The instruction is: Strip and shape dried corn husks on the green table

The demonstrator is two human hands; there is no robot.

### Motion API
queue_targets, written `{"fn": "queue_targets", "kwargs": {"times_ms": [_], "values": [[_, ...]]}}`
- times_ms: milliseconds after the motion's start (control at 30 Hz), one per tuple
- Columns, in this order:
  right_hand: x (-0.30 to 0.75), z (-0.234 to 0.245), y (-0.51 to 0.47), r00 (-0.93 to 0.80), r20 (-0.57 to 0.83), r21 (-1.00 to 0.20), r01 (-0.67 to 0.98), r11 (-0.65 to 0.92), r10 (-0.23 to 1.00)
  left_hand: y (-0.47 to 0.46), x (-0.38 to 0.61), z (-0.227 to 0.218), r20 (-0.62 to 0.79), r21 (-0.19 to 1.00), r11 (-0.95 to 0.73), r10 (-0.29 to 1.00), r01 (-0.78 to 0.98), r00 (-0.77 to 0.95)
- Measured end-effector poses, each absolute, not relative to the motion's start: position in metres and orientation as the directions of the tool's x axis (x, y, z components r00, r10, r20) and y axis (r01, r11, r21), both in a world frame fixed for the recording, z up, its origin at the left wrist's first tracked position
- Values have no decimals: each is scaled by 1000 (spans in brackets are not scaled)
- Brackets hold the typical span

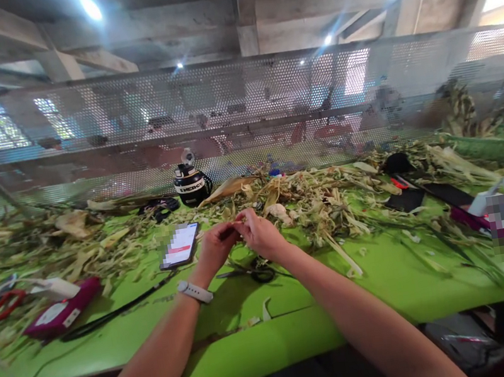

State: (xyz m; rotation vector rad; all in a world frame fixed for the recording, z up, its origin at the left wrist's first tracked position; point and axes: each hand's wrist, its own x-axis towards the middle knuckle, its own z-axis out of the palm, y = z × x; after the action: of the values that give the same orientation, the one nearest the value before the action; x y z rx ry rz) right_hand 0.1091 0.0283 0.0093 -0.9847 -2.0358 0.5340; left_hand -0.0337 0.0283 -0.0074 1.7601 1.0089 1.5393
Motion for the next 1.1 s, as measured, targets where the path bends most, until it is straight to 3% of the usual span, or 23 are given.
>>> {"fn": "queue_targets", "kwargs": {"times_ms": [167, 433, 533, 667, 800, 900, 1100], "values": [[108, 13, 24, -403, 509, -637, 417, 648, 761, 21, -30, 3, 458, 889, -458, 889, 19, 12], [116, 18, 34, -497, 431, -809, 158, 567, 753, 20, -31, 5, 398, 915, -393, 917, -88, 37], [117, 18, 36, -506, 402, -810, 194, 554, 763, 23, -33, 1, 396, 917, -391, 917, -75, 56], [114, 18, 32, -326, 362, -824, 326, 463, 873, 24, -34, -2, 437, 899, -437, 898, 1, 62], [114, 23, 28, -103, 490, -707, 534, 464, 866, 22, -31, -2, 453, 891, -454, 890, -6, 40], [117, 28, 25, -131, 530, -653, 568, 502, 838, 22, -30, -1, 443, 897, -442, 896, -24, 29], [121, 28, 26, -207, 515, -660, 523, 539, 832, 23, -31, 0, 404, 912, -404, 915, -76, -6]]}}
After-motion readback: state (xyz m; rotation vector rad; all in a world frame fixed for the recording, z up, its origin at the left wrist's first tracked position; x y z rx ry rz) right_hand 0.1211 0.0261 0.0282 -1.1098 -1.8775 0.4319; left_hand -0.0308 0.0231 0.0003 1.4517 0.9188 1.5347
